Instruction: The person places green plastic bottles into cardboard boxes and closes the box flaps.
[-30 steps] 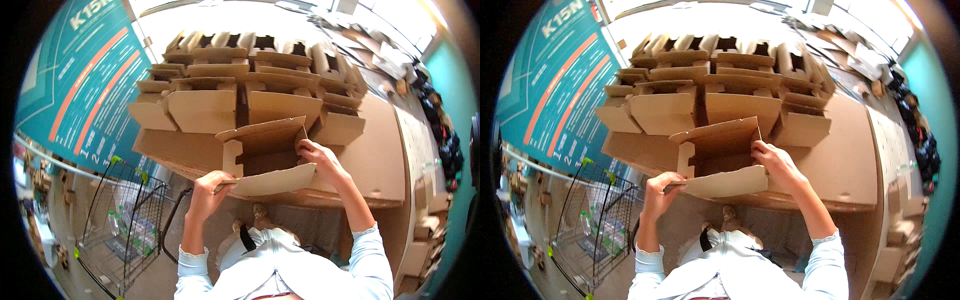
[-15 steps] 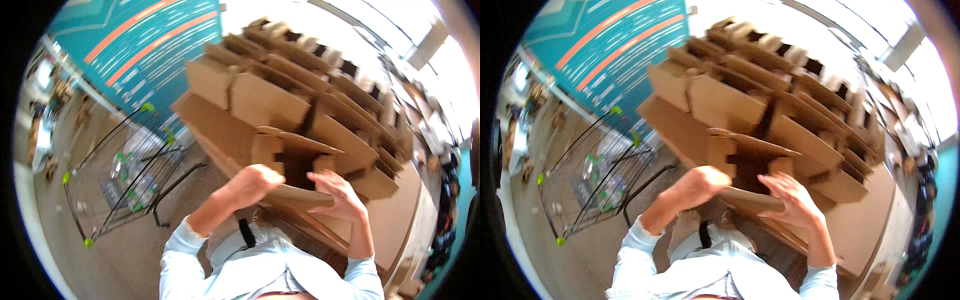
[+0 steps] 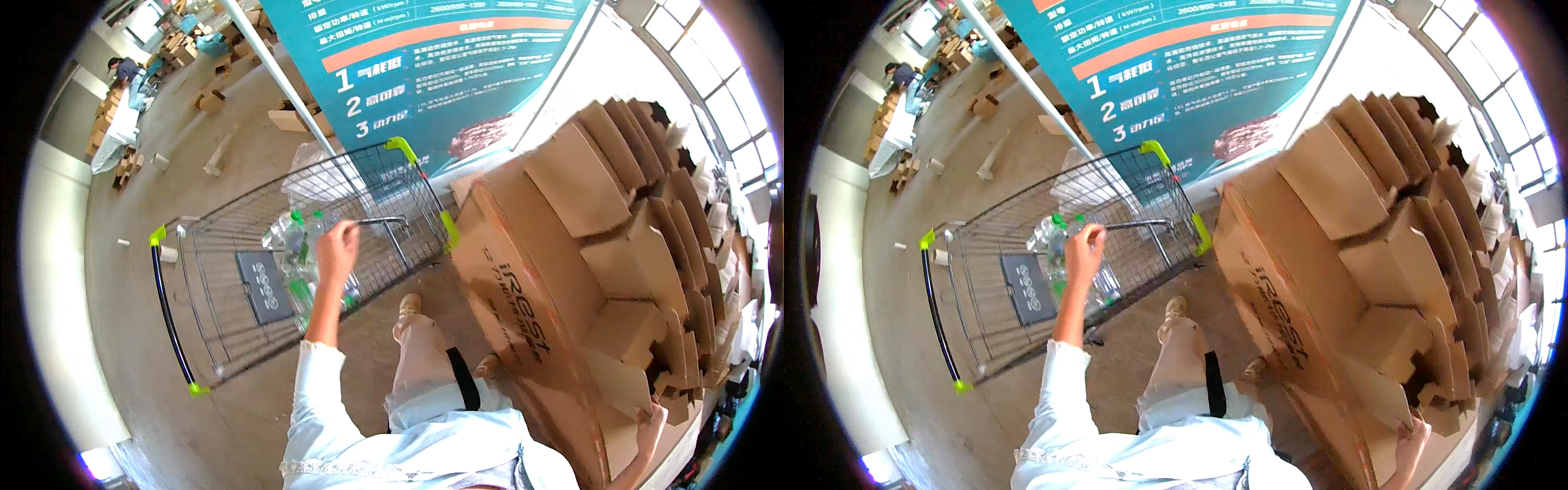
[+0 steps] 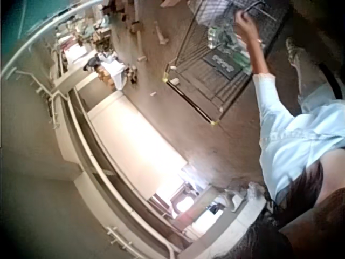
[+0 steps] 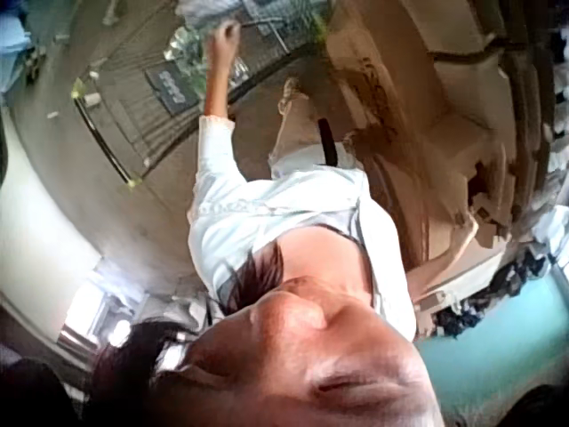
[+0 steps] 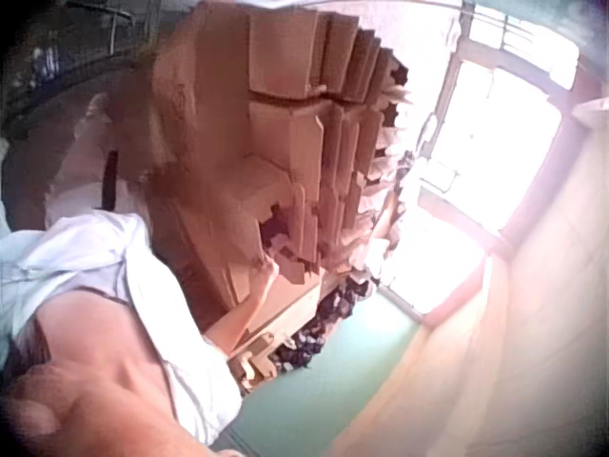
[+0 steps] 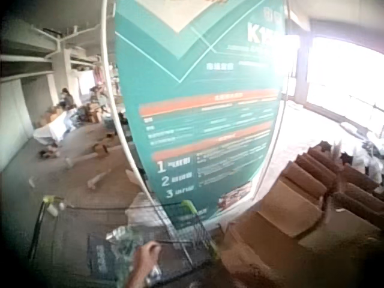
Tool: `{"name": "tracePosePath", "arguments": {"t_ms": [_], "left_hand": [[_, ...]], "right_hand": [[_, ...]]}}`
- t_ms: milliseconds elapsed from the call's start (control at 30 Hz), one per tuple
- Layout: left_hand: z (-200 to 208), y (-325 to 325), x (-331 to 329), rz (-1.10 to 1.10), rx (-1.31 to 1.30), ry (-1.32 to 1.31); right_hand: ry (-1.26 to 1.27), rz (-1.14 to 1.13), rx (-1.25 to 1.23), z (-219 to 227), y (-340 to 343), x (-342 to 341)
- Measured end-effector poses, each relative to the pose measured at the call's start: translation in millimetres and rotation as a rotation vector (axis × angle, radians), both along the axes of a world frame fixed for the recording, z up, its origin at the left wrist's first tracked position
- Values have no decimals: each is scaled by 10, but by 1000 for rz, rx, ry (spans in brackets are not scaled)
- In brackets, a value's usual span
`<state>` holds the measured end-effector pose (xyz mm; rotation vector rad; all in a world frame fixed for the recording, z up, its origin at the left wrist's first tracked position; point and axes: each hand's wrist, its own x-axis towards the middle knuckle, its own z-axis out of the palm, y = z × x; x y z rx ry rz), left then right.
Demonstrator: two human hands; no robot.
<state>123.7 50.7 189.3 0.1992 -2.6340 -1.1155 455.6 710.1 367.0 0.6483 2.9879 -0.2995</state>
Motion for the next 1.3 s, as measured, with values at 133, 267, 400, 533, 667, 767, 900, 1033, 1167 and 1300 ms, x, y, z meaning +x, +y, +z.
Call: {"name": "tracePosePath", "arguments": {"t_ms": [133, 267, 400, 533, 667, 767, 900, 1033, 1167, 1300], "left_hand": [[-1708, -1457, -265, 239, -493, -769], [-2428, -1748, -220, 256, -485, -888], [-3008, -1804, -241, 516, -626, -774], [-2614, -1730, -462, 509, -422, -908], [-2594, -1727, -389, 445, -192, -990], [-2541, -1758, -361, 307, -256, -1004], [-2145, -1978, -173, 174, -151, -896], [-863, -1698, -169, 1, 144, -641], [198, -801, -49, -70, 610, -340], [1250, 1100, -10, -475, 1081, -116]], "right_hand": [[198, -235, -175, -210, 163, 209], [-110, -143, 100, 122, -140, -74], [-162, -106, 310, 177, -289, -273], [-226, -197, 374, 203, -235, -254], [-205, -75, 294, 122, 217, 28], [191, -770, -311, -2, -40, -137], [-262, -175, 269, 68, 147, -208], [-44, -192, 342, -176, 251, 122], [-123, -152, 242, -40, 204, 43], [-9, 16, 174, 203, -4, -59]]}}
